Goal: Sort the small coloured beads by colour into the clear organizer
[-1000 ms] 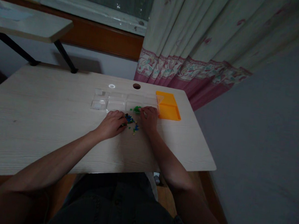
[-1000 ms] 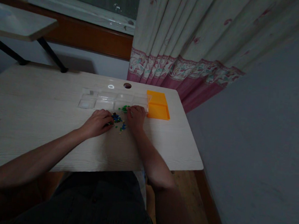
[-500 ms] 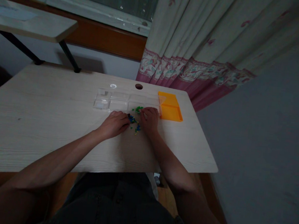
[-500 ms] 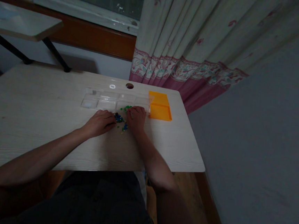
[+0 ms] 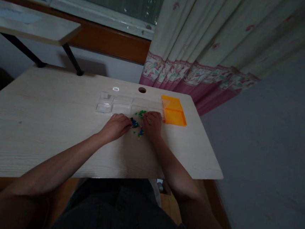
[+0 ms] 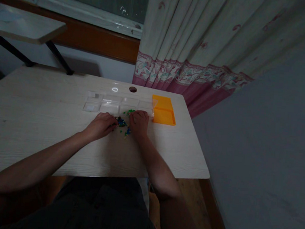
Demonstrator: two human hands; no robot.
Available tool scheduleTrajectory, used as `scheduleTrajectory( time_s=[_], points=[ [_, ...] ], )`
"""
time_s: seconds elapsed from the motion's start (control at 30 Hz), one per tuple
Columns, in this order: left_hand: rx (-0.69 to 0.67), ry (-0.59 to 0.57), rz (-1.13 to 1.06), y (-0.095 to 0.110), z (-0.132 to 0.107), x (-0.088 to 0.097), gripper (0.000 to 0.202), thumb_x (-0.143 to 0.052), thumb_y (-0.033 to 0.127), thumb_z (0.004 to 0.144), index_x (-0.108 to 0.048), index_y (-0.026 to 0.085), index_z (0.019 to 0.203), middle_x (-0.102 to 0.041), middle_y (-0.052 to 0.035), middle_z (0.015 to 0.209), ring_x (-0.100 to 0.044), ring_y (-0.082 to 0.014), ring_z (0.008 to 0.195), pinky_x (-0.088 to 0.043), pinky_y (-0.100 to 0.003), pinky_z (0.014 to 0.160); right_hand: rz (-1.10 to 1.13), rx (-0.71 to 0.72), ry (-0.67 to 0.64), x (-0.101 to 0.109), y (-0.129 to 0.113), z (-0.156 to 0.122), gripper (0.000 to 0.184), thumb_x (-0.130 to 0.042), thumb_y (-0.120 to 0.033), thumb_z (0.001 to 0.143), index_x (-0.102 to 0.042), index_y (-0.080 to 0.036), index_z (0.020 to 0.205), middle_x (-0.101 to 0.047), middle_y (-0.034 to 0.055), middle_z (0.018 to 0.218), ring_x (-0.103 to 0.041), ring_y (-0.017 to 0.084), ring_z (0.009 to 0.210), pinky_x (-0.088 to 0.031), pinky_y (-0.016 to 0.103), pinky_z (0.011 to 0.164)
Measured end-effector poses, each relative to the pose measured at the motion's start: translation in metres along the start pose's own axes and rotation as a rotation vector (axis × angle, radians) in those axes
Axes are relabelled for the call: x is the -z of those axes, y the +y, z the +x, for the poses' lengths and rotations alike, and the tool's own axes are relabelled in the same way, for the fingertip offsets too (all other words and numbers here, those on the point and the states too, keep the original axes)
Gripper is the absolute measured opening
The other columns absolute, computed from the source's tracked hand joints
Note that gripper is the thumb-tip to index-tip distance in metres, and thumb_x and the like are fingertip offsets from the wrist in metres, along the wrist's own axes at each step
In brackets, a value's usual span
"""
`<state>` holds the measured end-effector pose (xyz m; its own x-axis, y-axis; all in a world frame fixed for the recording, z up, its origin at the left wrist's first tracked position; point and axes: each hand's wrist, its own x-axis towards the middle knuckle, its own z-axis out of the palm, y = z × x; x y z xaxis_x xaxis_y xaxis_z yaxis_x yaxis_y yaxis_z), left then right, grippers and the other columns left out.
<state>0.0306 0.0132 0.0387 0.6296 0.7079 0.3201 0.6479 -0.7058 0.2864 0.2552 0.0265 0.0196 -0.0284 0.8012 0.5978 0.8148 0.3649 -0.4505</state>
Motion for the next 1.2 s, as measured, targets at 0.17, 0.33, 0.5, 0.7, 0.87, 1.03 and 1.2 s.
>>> scheduleTrajectory(
  time_s=[0.17,0.33,0.5,0.7,0.87,1.03,1.2],
  points=[
    [0.036,0.076,-0.063,-0.003,0.001,-0.002,0.018,-0.053,0.03,0.096,-0.068,0.019,0.099,-0.07,-0.0084,0.097,-0.06,-0.0261,0.099,-0.043,-0.04,0.086,0.014,0.016,0.002,-0.001,0.0,0.0,0.022,-0.058,-0.033,0.095,-0.076,-0.022,0.089,-0.072,0.0066,0.091,-0.059,0.022,0.096,-0.045,0.04,0.092],
    [0.08,0.131,-0.186,-0.006,0.003,-0.003,0.022,-0.053,0.034,0.097,-0.069,0.019,0.098,-0.071,-0.0075,0.094,-0.06,-0.0243,0.092,-0.046,-0.039,0.085,0.021,0.027,-0.015,0.0,-0.002,-0.001,0.02,-0.058,-0.03,0.095,-0.076,-0.022,0.09,-0.071,0.0065,0.091,-0.059,0.021,0.096,-0.046,0.039,0.092],
    [0.2,0.208,-0.311,-0.011,0.002,-0.001,0.025,-0.056,0.039,0.095,-0.07,0.018,0.094,-0.064,-0.0046,0.079,-0.059,-0.0197,0.081,-0.046,-0.032,0.074,0.027,0.061,-0.046,0.002,-0.008,-0.001,0.019,-0.059,-0.031,0.095,-0.076,-0.023,0.092,-0.072,0.0062,0.093,-0.06,0.021,0.098,-0.045,0.039,0.094],
    [0.336,0.238,-0.422,-0.015,0.002,-0.003,0.026,-0.06,0.042,0.089,-0.071,0.019,0.091,-0.06,-0.0015,0.074,-0.056,-0.0162,0.071,-0.044,-0.028,0.067,0.052,0.192,-0.186,0.0,-0.019,-0.004,0.018,-0.06,-0.034,0.095,-0.076,-0.026,0.096,-0.072,0.0048,0.095,-0.058,0.021,0.102,-0.043,0.038,0.097],
    [0.396,0.226,-0.701,-0.017,0.003,-0.014,0.028,-0.064,0.044,0.087,-0.066,0.019,0.098,-0.062,0.0003,0.076,-0.054,-0.0133,0.065,-0.042,-0.025,0.061,0.05,0.25,-0.243,-0.004,-0.026,-0.007,0.021,-0.064,-0.041,0.093,-0.076,-0.029,0.105,-0.071,0.0049,0.098,-0.058,0.022,0.103,-0.043,0.038,0.096],
    [0.388,0.217,-0.904,-0.019,0.003,-0.021,0.033,-0.069,0.045,0.084,-0.059,0.019,0.102,-0.059,0.0022,0.073,-0.053,-0.0116,0.061,-0.038,-0.023,0.057,0.066,0.252,-0.263,-0.007,-0.025,-0.005,0.019,-0.07,-0.041,0.088,-0.076,-0.027,0.099,-0.073,0.0042,0.096,-0.06,0.022,0.102,-0.044,0.037,0.096],
    [0.373,0.19,-0.912,-0.015,0.004,-0.017,0.032,-0.066,0.044,0.085,-0.059,0.019,0.104,-0.058,0.0025,0.072,-0.052,-0.0114,0.06,-0.038,-0.023,0.058,0.107,0.24,-0.269,-0.006,-0.024,-0.005,0.016,-0.071,-0.041,0.087,-0.077,-0.028,0.095,-0.074,0.0031,0.095,-0.061,0.021,0.1,-0.045,0.038,0.097]
  ],
)
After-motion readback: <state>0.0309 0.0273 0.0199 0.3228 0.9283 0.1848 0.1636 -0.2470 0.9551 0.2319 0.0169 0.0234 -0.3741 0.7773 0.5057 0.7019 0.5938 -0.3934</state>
